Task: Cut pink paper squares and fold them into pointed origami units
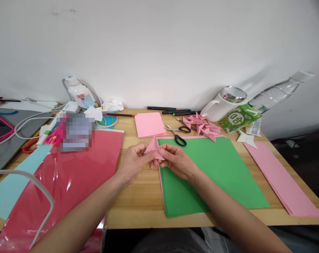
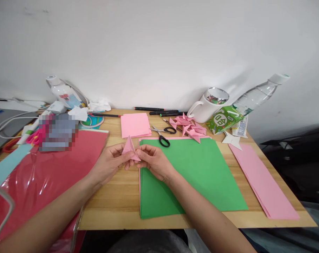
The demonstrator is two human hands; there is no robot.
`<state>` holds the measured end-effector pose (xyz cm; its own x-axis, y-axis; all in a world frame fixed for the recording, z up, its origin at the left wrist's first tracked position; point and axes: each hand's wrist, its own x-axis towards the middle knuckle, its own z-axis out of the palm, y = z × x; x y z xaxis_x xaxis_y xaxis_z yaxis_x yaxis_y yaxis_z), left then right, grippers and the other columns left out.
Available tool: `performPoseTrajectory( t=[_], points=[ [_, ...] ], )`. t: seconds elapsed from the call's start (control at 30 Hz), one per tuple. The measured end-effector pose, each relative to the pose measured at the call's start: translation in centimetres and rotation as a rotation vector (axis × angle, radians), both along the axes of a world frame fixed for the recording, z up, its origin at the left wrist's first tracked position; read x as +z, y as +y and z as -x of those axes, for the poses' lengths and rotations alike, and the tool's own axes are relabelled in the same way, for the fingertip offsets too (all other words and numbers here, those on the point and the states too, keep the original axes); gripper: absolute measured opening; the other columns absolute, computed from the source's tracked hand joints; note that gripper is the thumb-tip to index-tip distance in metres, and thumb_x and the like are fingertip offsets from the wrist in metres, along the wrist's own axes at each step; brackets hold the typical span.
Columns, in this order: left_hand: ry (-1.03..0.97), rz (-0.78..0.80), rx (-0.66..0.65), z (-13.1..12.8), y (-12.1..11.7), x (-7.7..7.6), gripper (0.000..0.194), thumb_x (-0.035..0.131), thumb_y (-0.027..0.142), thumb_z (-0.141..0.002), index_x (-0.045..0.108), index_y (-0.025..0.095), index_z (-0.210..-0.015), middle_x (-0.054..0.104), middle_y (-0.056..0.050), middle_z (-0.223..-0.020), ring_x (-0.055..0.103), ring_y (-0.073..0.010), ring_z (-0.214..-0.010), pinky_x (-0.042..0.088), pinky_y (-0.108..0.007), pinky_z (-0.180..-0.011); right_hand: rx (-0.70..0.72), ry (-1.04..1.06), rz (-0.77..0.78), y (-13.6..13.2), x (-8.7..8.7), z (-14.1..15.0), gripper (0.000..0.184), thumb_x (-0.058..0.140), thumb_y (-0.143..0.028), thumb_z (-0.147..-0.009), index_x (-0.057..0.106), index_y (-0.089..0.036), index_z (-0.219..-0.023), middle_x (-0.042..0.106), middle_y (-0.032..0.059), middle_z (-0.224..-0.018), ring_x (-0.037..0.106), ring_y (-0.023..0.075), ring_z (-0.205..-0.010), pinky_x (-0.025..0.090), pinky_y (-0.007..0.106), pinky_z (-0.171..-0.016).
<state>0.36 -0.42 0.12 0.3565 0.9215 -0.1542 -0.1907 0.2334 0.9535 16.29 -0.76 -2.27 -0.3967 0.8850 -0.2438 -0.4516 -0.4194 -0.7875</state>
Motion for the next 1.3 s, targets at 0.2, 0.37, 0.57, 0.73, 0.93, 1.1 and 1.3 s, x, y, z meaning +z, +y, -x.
performPoseTrajectory(
  t=[0.2,0.37,0.57,0.73,0.93,1.1,1.3],
  points=[
    [-0.029,0.044,0.011,0.12,0.19,-0.03,0.027,0.079,0.031,-0.067,0.059,0.013,-0.067,0.063,0.001,-0.053,0.053,-0.0077,-0.042,0.038,-0.016,-0.035,0.043,0.031,0.058,-0.02,0.03,0.06,0.029,0.078,-0.039,-0.07,0.064,-0.014,-0.075,0.062,-0.0027,-0.057,0.057,0.0033,-0.048,0.047,0.009,-0.045],
    [-0.048,0.028,-0.007,-0.02,0.11,0.03,0.024,0.076,0.032,-0.071,0.062,0.011,-0.071,0.066,-0.002,-0.06,0.058,-0.0094,-0.048,0.044,-0.018,-0.04,0.029,0.072,0.101,0.07,0.12,0.04,0.029,0.08,-0.036,-0.068,0.064,-0.013,-0.073,0.061,-0.0037,-0.056,0.055,0.0018,-0.048,0.046,0.008,-0.046],
    [0.031,-0.033,-0.002,-0.17,-0.06,0.42,0.024,0.072,0.033,-0.074,0.059,0.013,-0.068,0.065,-0.002,-0.058,0.058,-0.0113,-0.046,0.046,-0.021,-0.041,0.062,0.094,0.111,0.07,0.09,-0.03,0.031,0.08,-0.038,-0.068,0.064,-0.013,-0.071,0.061,-0.003,-0.055,0.053,0.0019,-0.048,0.045,0.008,-0.046],
    [0.088,-0.052,0.008,-0.2,-0.2,0.45,0.023,0.07,0.032,-0.074,0.059,0.014,-0.066,0.065,-0.002,-0.056,0.057,-0.0109,-0.043,0.045,-0.021,-0.038,0.101,0.063,0.087,-0.07,-0.12,0.05,0.031,0.078,-0.04,-0.07,0.063,-0.013,-0.072,0.06,-0.0028,-0.057,0.052,0.0023,-0.049,0.044,0.01,-0.047],
    [0.114,-0.083,0.019,-0.13,-0.25,0.59,0.017,0.068,0.027,-0.074,0.06,0.014,-0.067,0.063,0.0,-0.052,0.055,-0.0099,-0.043,0.044,-0.019,-0.037,0.078,0.021,-0.004,-0.1,0.0,0.11,0.031,0.077,-0.041,-0.071,0.062,-0.014,-0.072,0.059,-0.0029,-0.059,0.051,0.0039,-0.05,0.04,0.014,-0.048],
    [0.113,-0.077,0.005,-0.21,-0.38,0.86,0.02,0.07,0.029,-0.072,0.059,0.014,-0.065,0.062,0.0,-0.051,0.054,-0.0095,-0.039,0.043,-0.02,-0.036,0.1,0.031,0.015,-0.24,-0.02,0.16,0.036,0.077,-0.046,-0.07,0.06,-0.014,-0.071,0.054,-0.0049,-0.056,0.045,0.0034,-0.049,0.036,0.015,-0.048],
    [0.109,-0.079,0.009,-0.3,-0.38,0.82,0.025,0.071,0.036,-0.071,0.06,0.015,-0.064,0.06,0.001,-0.047,0.051,-0.0082,-0.035,0.04,-0.018,-0.033,0.055,-0.064,-0.029,-0.32,-0.16,0.4,0.04,0.078,-0.049,-0.066,0.06,-0.014,-0.069,0.054,-0.0049,-0.053,0.044,0.0045,-0.046,0.033,0.019,-0.045]
  ],
)
